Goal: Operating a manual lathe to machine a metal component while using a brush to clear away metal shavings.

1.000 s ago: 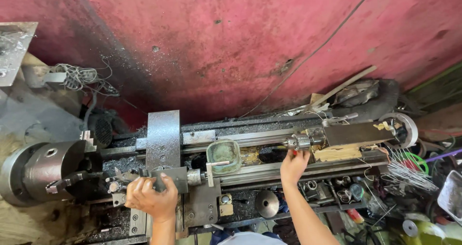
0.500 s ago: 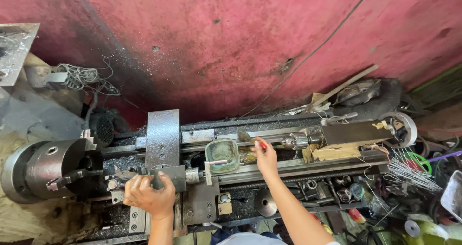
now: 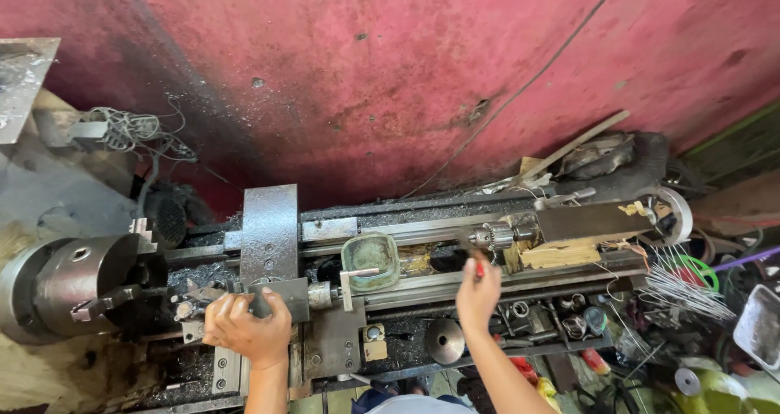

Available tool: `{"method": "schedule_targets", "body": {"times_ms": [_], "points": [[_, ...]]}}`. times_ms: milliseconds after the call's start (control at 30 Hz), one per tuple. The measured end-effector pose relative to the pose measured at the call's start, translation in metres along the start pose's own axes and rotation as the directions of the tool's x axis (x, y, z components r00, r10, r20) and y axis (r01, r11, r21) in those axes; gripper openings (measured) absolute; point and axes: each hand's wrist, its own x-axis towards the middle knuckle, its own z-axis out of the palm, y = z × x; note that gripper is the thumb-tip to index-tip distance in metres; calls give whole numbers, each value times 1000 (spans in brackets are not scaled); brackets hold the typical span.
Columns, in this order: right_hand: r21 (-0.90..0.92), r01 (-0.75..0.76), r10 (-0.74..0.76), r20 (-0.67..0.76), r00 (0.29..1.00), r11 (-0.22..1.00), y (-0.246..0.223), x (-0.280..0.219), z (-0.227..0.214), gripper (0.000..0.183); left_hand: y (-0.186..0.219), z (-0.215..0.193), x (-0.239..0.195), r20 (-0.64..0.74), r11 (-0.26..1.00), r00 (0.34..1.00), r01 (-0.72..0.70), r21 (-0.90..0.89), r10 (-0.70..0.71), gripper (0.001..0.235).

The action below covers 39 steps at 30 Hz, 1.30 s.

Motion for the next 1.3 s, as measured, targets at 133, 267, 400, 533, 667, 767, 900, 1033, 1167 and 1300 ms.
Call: {"method": "schedule_targets", "body": {"times_ms": [133, 267, 400, 533, 667, 767, 900, 1033, 1167, 1300], "points": [[-9, 148, -143, 194, 970, 989, 0, -16, 24, 40, -1, 3, -2, 1, 1000, 1000, 11, 10, -11, 27], [165, 135, -183, 322, 929, 977, -4, -23, 35, 40, 1, -2, 1, -15, 1000, 1000, -8, -1, 8, 26], [158, 18, -83, 411, 908, 987, -14, -17, 34, 43, 2, -1, 2, -31, 1000, 999, -14, -3, 14, 24], [145, -15, -36, 339, 940, 989, -6, -6, 17, 39, 0, 0, 0, -32, 1000, 999, -15, -10, 14, 25], [44, 22, -26, 82, 996, 999, 14, 12, -6, 34, -5, 3, -4, -30, 1000, 1000, -10, -1, 10, 25], [-38, 167, -170, -98, 981, 985, 42, 28, -15, 32, -5, 4, -7, -21, 1000, 1000, -3, -2, 3, 24], [-134, 192, -213, -163, 963, 972, 42, 30, -22, 31, -4, 3, -5, -19, 1000, 1000, -7, -2, 7, 25], [-165, 107, -117, -56, 992, 980, 35, 25, -8, 38, -4, 3, -5, -24, 1000, 1000, -10, 0, 10, 24], [-62, 188, -180, 117, 977, 980, 38, 19, -1, 39, 1, 0, 1, -35, 1000, 999, -16, -16, 16, 27], [54, 198, -205, 229, 952, 979, 36, 14, -12, 41, -1, 0, -3, -19, 1000, 1000, -6, -9, 5, 29]]}}
